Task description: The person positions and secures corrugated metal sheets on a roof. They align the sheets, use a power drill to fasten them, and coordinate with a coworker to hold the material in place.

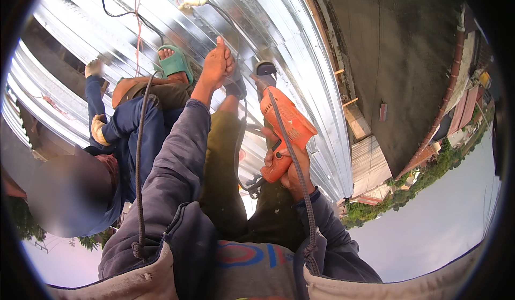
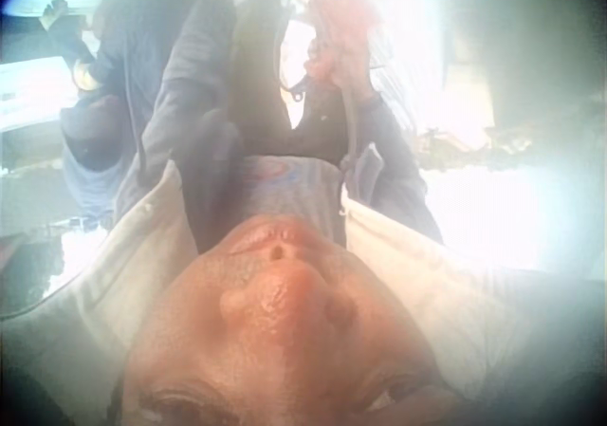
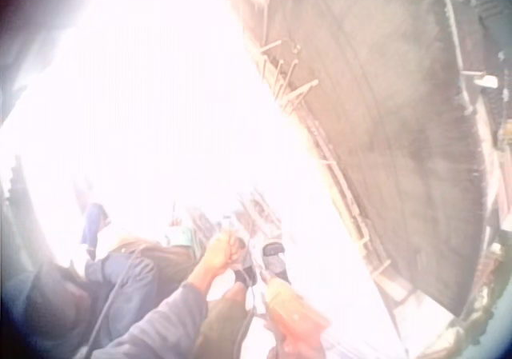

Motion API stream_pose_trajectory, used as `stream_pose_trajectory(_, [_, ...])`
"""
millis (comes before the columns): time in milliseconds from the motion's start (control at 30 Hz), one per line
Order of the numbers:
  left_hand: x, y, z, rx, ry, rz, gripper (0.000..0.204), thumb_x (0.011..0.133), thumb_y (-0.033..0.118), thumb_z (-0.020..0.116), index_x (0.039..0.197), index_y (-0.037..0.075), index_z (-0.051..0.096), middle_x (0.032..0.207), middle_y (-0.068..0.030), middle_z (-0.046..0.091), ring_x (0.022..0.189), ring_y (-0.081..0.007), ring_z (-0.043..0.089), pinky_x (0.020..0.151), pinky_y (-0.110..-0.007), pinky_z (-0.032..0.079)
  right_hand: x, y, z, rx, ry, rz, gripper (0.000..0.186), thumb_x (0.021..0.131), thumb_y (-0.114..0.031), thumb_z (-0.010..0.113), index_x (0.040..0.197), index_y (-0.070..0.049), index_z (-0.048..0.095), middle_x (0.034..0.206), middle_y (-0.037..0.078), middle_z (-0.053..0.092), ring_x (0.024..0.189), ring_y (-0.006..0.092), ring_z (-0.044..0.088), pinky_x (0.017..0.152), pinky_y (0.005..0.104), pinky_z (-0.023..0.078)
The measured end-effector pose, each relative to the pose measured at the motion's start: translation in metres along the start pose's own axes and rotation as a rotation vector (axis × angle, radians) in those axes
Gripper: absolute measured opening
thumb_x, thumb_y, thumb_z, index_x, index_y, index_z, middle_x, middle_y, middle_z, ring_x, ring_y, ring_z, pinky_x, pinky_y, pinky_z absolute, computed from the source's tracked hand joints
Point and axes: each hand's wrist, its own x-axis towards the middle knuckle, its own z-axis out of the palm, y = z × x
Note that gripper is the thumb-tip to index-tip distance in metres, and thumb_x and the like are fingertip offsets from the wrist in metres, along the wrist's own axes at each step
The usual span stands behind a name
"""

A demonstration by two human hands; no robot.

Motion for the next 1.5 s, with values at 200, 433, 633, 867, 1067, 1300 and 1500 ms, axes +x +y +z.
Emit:
stream_pose_trajectory(200, [0.011,-0.003,-0.022,-0.008,0.071,-0.019,0.058,0.104,0.067,0.043,0.073,0.017,0.039,0.064,0.0027,0.037,0.051,-0.0095,0.040,0.044,-0.023,0.027,0.020,0.016,0.007,-0.053,-0.094,0.051,0.078,0.078,0.003,0.048,0.154,-0.001,0.030,0.139,0.026,0.057,0.086,0.0251,0.072,0.065,0.0345,0.061])
stream_pose_trajectory(433, [0.027,-0.004,-0.026,-0.014,0.120,-0.016,0.057,0.103,0.066,0.045,0.073,0.018,0.038,0.066,0.0021,0.039,0.053,-0.0099,0.042,0.044,-0.023,0.028,0.044,0.013,0.015,-0.138,-0.083,-0.002,0.075,0.079,0.004,0.048,0.153,0.001,0.034,0.142,0.025,0.055,0.101,0.0267,0.072,0.070,0.0317,0.061])
stream_pose_trajectory(633, [0.017,0.001,-0.013,-0.073,0.212,0.022,0.059,0.102,0.067,0.046,0.071,0.018,0.039,0.063,0.0018,0.039,0.052,-0.0104,0.042,0.043,-0.023,0.028,0.045,0.007,0.015,-0.287,-0.065,-0.017,0.075,0.078,0.003,0.048,0.152,0.000,0.034,0.136,0.023,0.059,0.094,0.0240,0.068,0.066,0.0319,0.059])
stream_pose_trajectory(867, [-0.010,-0.006,-0.028,-0.034,0.187,0.017,0.059,0.102,0.067,0.046,0.072,0.017,0.039,0.065,0.0011,0.041,0.052,-0.0107,0.043,0.043,-0.024,0.030,0.042,0.009,0.039,-0.249,-0.125,0.013,0.080,0.076,0.004,0.049,0.154,-0.003,0.031,0.132,0.025,0.061,0.070,0.0226,0.068,0.061,0.0329,0.058])
stream_pose_trajectory(1067, [-0.006,-0.023,-0.044,-0.063,0.184,0.045,0.057,0.104,0.063,0.048,0.075,0.015,0.042,0.067,0.0004,0.043,0.057,-0.0102,0.044,0.047,-0.024,0.032,0.067,0.015,0.030,-0.376,-0.212,0.010,0.070,0.083,0.007,0.053,0.150,-0.003,0.034,0.136,0.022,0.060,0.091,0.0187,0.070,0.072,0.0317,0.061])
stream_pose_trajectory(1300, [0.009,0.000,-0.041,-0.019,0.311,0.084,0.054,0.103,0.063,0.050,0.079,0.015,0.043,0.072,0.0001,0.048,0.059,-0.0109,0.046,0.049,-0.024,0.033,0.075,-0.007,0.024,-0.419,-0.193,0.056,0.066,0.084,0.007,0.051,0.148,-0.005,0.036,0.136,0.020,0.061,0.092,0.0191,0.070,0.075,0.0312,0.060])
stream_pose_trajectory(1500, [0.013,0.028,-0.012,0.073,0.274,0.095,0.058,0.101,0.066,0.050,0.078,0.014,0.045,0.073,-0.0007,0.050,0.060,-0.0115,0.048,0.052,-0.026,0.036,0.055,-0.017,0.015,-0.426,-0.159,-0.081,0.075,0.076,0.005,0.047,0.150,0.001,0.038,0.131,0.022,0.066,0.071,0.0197,0.068,0.062,0.0305,0.057])
